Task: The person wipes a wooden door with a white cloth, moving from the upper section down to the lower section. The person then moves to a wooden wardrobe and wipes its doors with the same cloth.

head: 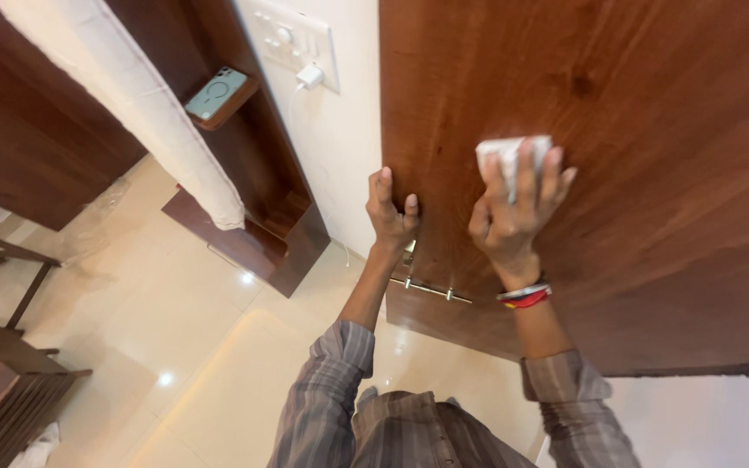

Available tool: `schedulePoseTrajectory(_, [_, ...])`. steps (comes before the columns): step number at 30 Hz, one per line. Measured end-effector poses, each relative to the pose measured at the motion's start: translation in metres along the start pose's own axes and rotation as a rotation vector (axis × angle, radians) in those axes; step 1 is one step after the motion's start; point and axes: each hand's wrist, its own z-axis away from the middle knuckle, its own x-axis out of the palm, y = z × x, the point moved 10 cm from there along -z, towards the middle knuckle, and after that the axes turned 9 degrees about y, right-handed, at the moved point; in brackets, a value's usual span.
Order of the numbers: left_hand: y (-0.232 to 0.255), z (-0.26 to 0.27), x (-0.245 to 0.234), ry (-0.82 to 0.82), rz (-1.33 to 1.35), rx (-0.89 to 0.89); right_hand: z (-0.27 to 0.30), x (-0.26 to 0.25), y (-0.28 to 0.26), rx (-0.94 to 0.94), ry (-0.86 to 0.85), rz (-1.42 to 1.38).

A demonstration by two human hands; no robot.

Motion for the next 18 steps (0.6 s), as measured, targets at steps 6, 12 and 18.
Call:
schedulePoseTrajectory(6, [-0.007, 0.001, 0.006, 0.000, 0.022, -0.005, 0.045, -0.064, 0.052, 0.227, 0.070, 0.211])
schedulePoseTrajectory(12, [-0.010, 0.006, 0.012, -0.041, -0.002, -0.022, -0.031, -0.133, 0.115, 0.441, 0.335, 0.460])
schedulePoseTrajectory(18, [-0.017, 0.010, 0.012, -0.058, 0.002, -0.016, -0.064, -0.075, 0.061, 0.086, 0.107, 0.127])
